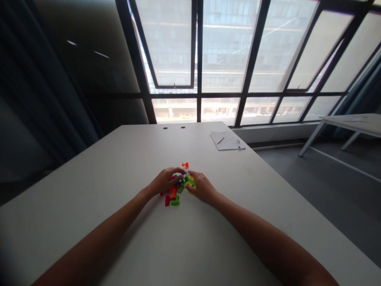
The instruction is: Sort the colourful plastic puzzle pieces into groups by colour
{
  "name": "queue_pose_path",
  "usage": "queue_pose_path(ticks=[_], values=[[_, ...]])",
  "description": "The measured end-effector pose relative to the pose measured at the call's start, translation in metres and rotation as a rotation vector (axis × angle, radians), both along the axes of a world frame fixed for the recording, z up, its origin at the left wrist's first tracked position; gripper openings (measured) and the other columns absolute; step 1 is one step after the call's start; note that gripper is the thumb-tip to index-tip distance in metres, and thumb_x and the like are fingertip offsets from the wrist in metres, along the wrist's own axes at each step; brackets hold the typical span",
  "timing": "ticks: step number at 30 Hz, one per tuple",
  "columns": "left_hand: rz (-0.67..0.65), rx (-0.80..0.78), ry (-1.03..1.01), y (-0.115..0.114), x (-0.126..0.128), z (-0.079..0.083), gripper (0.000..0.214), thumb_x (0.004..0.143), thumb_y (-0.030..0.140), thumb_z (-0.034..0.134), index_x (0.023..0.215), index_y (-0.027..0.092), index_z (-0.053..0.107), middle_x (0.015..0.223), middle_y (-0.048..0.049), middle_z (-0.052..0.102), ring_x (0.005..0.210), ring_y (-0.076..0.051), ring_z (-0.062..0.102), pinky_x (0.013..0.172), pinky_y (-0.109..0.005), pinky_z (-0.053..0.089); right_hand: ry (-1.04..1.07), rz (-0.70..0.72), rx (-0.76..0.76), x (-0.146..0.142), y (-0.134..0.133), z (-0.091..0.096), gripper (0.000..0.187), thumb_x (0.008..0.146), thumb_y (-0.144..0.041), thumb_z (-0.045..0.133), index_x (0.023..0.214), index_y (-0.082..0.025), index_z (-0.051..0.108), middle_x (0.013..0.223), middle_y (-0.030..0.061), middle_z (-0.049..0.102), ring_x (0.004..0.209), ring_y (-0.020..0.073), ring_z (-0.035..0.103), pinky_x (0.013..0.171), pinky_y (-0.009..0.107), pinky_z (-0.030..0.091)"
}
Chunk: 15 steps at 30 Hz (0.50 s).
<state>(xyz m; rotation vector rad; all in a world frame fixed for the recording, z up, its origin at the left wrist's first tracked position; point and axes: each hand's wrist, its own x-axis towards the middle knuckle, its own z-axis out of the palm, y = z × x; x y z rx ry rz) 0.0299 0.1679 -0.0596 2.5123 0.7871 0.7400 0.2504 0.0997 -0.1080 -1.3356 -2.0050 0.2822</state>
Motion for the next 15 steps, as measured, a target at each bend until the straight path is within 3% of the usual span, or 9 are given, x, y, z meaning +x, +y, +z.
queue_pose_path(ticks=[4,6,8,10,12,15], values=[[0.013,0.064,0.018,-0.026,-0.013,0.013,0.032,0.098,0.049,0.054,0.116,0.026,0.068,0.113,-0.0062,0.072,0.113,-0.025,0.063,0.102,-0.041,0.048,0.085,0.055,0.038,0.002,-0.002,0.004,0.048,0.096,-0.039,0.059,0.142,-0.025,0.054,0.136,0.0133,0.062,0.127,0.0281,0.058,0.108,0.049,0.046],[0.050,0.080,0.073,-0.036,-0.022,0.011,0.039,0.096,0.055,0.056,0.120,0.026,0.066,0.123,-0.0089,0.069,0.125,-0.029,0.057,0.107,-0.046,0.045,0.055,0.072,0.019,0.004,-0.006,0.007,0.061,0.096,-0.048,0.060,0.150,-0.023,0.045,0.146,0.0158,0.054,0.137,0.0303,0.049,0.113,0.052,0.041],[0.085,0.083,0.148,-0.044,-0.031,0.002,0.062,0.088,0.064,0.064,0.136,0.025,0.057,0.145,-0.0128,0.056,0.143,-0.036,0.040,0.115,-0.053,0.038,-0.041,0.113,-0.035,0.005,-0.010,0.008,0.090,0.086,-0.061,0.069,0.157,-0.021,0.033,0.158,0.0190,0.040,0.148,0.0361,0.034,0.118,0.057,0.032],[0.112,0.079,0.229,-0.051,-0.039,-0.013,0.097,0.076,0.073,0.071,0.154,0.026,0.038,0.163,-0.0157,0.031,0.151,-0.044,0.022,0.118,-0.063,0.028,-0.154,0.169,-0.090,0.002,-0.015,0.009,0.111,0.073,-0.069,0.076,0.160,-0.020,0.028,0.164,0.0203,0.028,0.151,0.0417,0.023,0.121,0.061,0.024],[0.113,0.081,0.258,-0.056,-0.043,-0.027,0.114,0.068,0.077,0.074,0.160,0.026,0.027,0.165,-0.0164,0.024,0.152,-0.046,0.017,0.120,-0.066,0.023,-0.231,0.202,-0.107,-0.003,-0.018,0.010,0.112,0.070,-0.069,0.078,0.160,-0.022,0.030,0.164,0.0202,0.027,0.151,0.0442,0.023,0.121,0.063,0.021],[0.127,0.082,0.203,-0.060,-0.041,-0.038,0.107,0.072,0.070,0.076,0.158,0.028,0.030,0.160,-0.0141,0.036,0.151,-0.042,0.021,0.121,-0.063,0.025,-0.243,0.205,-0.077,-0.015,-0.023,0.013,0.100,0.075,-0.060,0.079,0.157,-0.023,0.036,0.158,0.0197,0.039,0.147,0.0424,0.033,0.120,0.063,0.023]])
